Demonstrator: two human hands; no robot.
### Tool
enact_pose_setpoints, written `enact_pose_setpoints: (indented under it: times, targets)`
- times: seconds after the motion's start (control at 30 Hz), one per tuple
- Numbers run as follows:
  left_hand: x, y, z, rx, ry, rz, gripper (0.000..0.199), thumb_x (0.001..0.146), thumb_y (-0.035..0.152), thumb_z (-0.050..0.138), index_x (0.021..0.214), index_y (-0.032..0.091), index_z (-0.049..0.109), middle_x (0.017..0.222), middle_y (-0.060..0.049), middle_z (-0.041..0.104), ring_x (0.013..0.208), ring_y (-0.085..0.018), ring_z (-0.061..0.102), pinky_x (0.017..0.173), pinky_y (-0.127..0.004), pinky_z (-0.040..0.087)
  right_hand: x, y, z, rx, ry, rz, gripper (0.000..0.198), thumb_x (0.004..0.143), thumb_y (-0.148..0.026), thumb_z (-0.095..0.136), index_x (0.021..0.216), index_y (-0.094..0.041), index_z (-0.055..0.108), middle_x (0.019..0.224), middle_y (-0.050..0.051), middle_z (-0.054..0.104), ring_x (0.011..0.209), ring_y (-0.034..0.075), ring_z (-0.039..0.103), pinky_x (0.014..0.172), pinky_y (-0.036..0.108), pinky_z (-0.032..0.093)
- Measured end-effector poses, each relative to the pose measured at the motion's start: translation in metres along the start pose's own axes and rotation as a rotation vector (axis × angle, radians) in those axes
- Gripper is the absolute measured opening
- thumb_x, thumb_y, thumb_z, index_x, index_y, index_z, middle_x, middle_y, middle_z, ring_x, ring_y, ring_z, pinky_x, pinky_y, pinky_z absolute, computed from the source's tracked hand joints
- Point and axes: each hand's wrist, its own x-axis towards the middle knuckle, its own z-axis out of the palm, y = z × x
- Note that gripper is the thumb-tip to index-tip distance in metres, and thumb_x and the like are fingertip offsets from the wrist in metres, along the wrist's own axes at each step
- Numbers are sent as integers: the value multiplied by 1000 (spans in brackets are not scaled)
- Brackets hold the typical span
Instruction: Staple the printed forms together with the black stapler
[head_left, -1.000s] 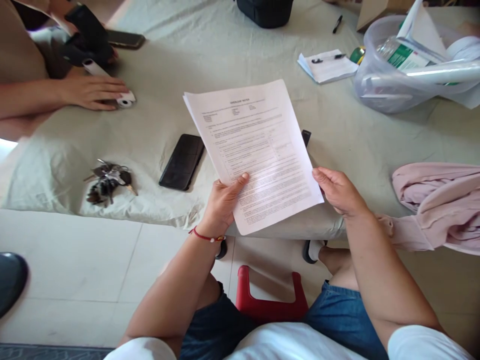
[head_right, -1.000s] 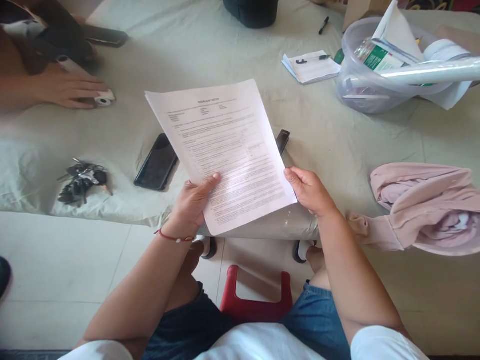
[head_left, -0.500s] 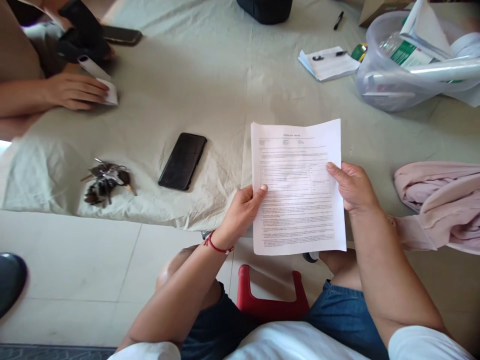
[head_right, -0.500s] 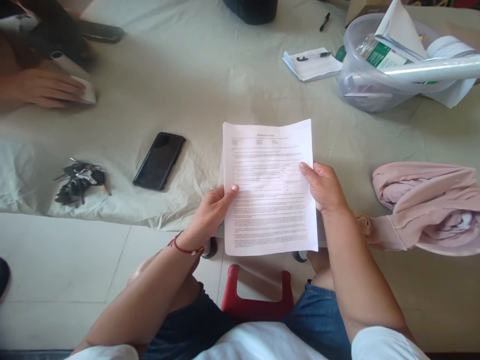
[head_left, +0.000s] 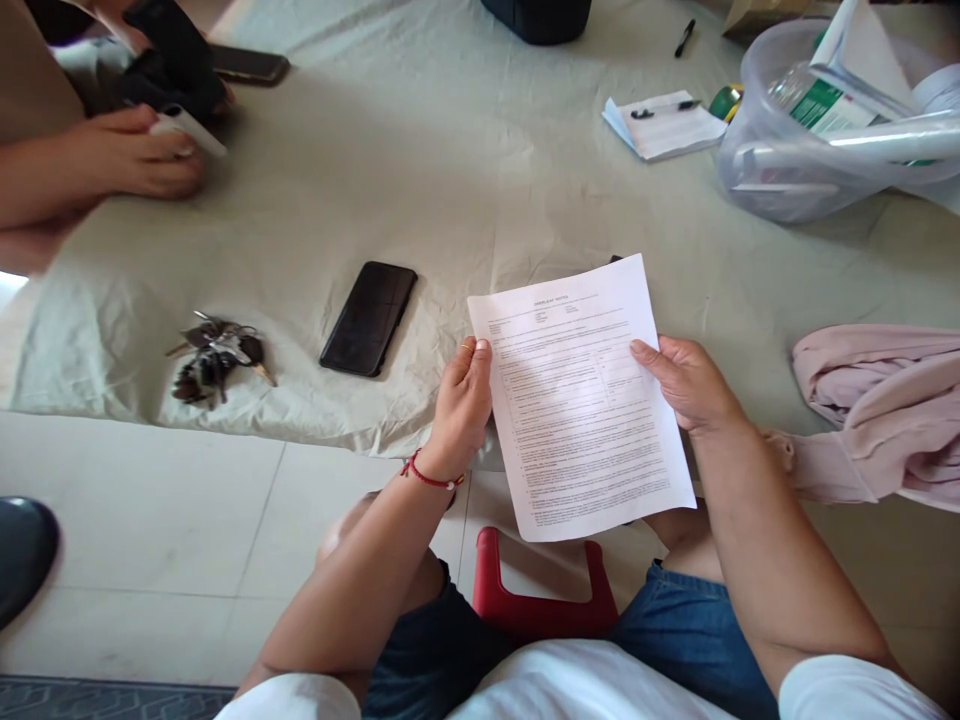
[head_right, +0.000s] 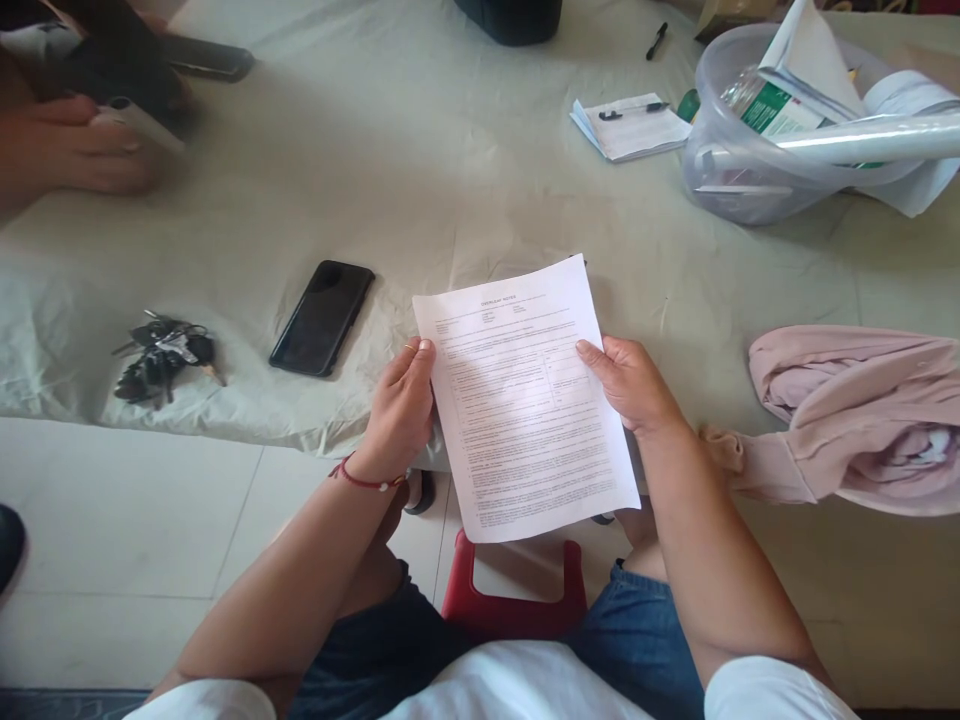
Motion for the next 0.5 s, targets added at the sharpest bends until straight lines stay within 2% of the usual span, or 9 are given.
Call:
enact_pose_setpoints:
  times: [0.1,0.2,0.33,0.5]
  targets:
    - [-2,1,3,-36,38,19,45,94,65,79,109,23,75,118,-9,80,114,-27,73,98,-36,57,-2,-1,0,-46,-79,35,46,90,-68,84,109,-26,86,109,6,87,98,27,83,101,48,67]
    - [-2,2,4,-85,62,-28,42,90,62,83,105,23,76,117,-9,80,116,-28,73,99,-39,59,-2,-3,0,-87,-91,57,47,90,-69,83,109,-27,84,110,5,87,98,27,82,100,47,66]
    - [-6,5,6,-101,20,-123,45,82,62,90,98,22,75,107,-8,80,108,-29,75,95,-42,60,3,-4,1,-75,33,-37,47,85,-70,87,101,-27,78,106,3,85,99,27,79,95,44,65]
    - [-11,10,7,-73,-142,-238,43,86,61,88,99,21,78,100,-8,81,95,-27,76,89,-41,62,10,-4,-6,-97,186,-144,43,86,-69,86,99,-29,78,90,-1,79,85,23,74,85,39,61]
